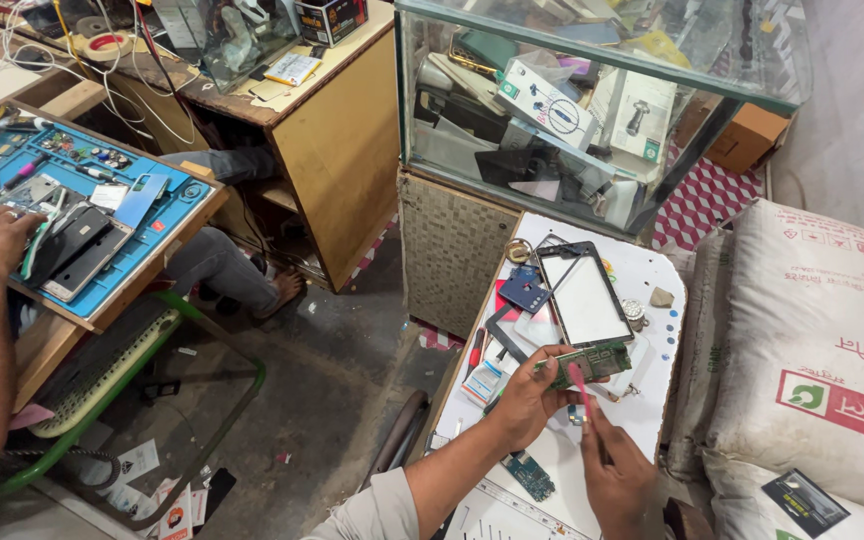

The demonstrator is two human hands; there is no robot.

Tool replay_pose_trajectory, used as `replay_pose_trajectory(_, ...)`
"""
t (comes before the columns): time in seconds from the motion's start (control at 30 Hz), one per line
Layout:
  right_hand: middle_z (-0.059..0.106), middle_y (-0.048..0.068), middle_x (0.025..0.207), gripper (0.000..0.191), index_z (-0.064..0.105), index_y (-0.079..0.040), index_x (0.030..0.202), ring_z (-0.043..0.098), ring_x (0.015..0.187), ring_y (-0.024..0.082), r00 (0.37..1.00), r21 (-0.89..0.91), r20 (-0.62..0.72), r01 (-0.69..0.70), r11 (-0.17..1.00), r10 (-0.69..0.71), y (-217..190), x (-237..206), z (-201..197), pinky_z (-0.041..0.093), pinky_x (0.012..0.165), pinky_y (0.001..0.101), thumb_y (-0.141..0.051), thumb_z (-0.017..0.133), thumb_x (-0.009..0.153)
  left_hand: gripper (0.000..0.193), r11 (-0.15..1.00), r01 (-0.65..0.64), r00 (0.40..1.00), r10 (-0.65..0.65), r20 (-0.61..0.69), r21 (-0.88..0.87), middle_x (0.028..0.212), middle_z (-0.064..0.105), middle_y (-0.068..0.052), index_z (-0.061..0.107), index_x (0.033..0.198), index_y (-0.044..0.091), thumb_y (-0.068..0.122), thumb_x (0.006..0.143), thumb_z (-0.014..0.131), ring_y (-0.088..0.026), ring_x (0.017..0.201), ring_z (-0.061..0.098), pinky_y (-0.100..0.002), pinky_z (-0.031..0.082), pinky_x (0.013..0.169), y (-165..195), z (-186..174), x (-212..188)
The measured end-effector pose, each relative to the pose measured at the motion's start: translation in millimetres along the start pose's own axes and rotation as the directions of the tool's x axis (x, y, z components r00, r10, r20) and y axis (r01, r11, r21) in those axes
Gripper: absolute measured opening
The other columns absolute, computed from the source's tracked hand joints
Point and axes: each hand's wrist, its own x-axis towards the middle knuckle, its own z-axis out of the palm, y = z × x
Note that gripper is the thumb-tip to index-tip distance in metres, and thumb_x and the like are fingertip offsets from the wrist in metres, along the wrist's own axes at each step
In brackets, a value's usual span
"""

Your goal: The person sits at a workbench holding a green phone motherboard in one hand and brushes its surface with a pink brush held in the other hand, working over the board repeatedly. A disassembled phone with its screen lies on the bench beside them while they clean the board.

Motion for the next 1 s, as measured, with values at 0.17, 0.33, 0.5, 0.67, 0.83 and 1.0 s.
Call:
replay_pose_trajectory(0.17, 0.076, 0.014, 0.093, 0.036, 0.069, -0.002, 0.131, 0.072, 0.075, 0.012, 0.993, 0.294, -0.119, 0.019, 0.956, 0.017, 7.5, -2.1, 4.8, 0.056, 0.067, 0.0263, -0.005, 0.07, 0.096, 0.049, 0.998, 0.009, 1.0, -0.008, 0.009, -0.063, 0.129, 0.065, -0.012, 0.048, 0.135, 0.005, 0.045, 0.106, 0.054, -0.024, 0.118, 0.064, -0.044, 0.053, 0.104, 4.0, 1.1, -1.6)
replay_pose_trajectory(0.33, 0.075, 0.014, 0.084, 0.034, 0.073, -0.005, 0.127, 0.071, 0.068, 0.013, 0.995, 0.196, -0.102, 0.041, 0.98, -0.021, 6.5, -2.7, 7.4, 0.055, 0.065, 0.0278, -0.007, 0.073, 0.092, 0.048, 0.995, 0.006, 0.999, -0.002, 0.039, -0.101, 0.133, 0.065, -0.015, 0.049, 0.137, 0.004, 0.042, 0.108, 0.053, -0.025, 0.123, 0.065, -0.044, 0.053, 0.106, 4.1, 1.1, -3.3)
replay_pose_trajectory(0.5, 0.075, 0.015, 0.089, 0.036, 0.07, -0.003, 0.132, 0.074, 0.076, 0.013, 0.993, 0.217, -0.116, 0.059, 0.974, -0.034, 3.4, -2.9, 1.2, 0.056, 0.068, 0.0274, -0.007, 0.07, 0.096, 0.046, 0.994, -0.01, 0.998, 0.018, 0.068, -0.108, 0.137, 0.063, -0.012, 0.05, 0.143, 0.004, 0.035, 0.109, 0.054, -0.023, 0.125, 0.063, -0.046, 0.053, 0.109, 0.4, -0.9, -2.4)
replay_pose_trajectory(0.67, 0.076, 0.016, 0.091, 0.037, 0.069, -0.002, 0.133, 0.072, 0.076, 0.013, 0.995, 0.252, -0.1, 0.026, 0.967, 0.0, 2.6, -0.6, -2.8, 0.056, 0.068, 0.0282, -0.007, 0.07, 0.097, 0.051, 0.997, 0.004, 0.998, 0.001, 0.057, -0.083, 0.136, 0.063, -0.011, 0.051, 0.146, 0.003, 0.038, 0.109, 0.052, -0.023, 0.125, 0.061, -0.045, 0.052, 0.107, -2.4, -3.1, -2.4)
replay_pose_trajectory(0.83, 0.076, 0.016, 0.092, 0.035, 0.069, -0.001, 0.13, 0.073, 0.077, 0.01, 0.993, 0.267, -0.097, 0.086, 0.96, -0.062, -0.6, 0.6, -5.4, 0.057, 0.067, 0.0274, -0.007, 0.07, 0.095, 0.054, 0.998, 0.002, 1.0, -0.001, 0.022, -0.065, 0.135, 0.063, -0.01, 0.051, 0.146, 0.003, 0.043, 0.11, 0.052, -0.021, 0.124, 0.06, -0.043, 0.052, 0.104, -4.3, -2.5, -1.4)
replay_pose_trajectory(1.0, 0.076, 0.014, 0.087, 0.037, 0.073, -0.007, 0.127, 0.07, 0.067, 0.011, 0.993, 0.085, -0.027, 0.113, 0.99, -0.111, -5.5, -0.9, -8.4, 0.054, 0.062, 0.0292, -0.007, 0.072, 0.09, 0.056, 1.0, 0.009, 1.0, -0.009, 0.017, 0.007, 0.136, 0.063, -0.008, 0.049, 0.15, 0.005, 0.042, 0.109, 0.051, -0.02, 0.124, 0.061, -0.039, 0.051, 0.1, -1.2, 3.9, -3.7)
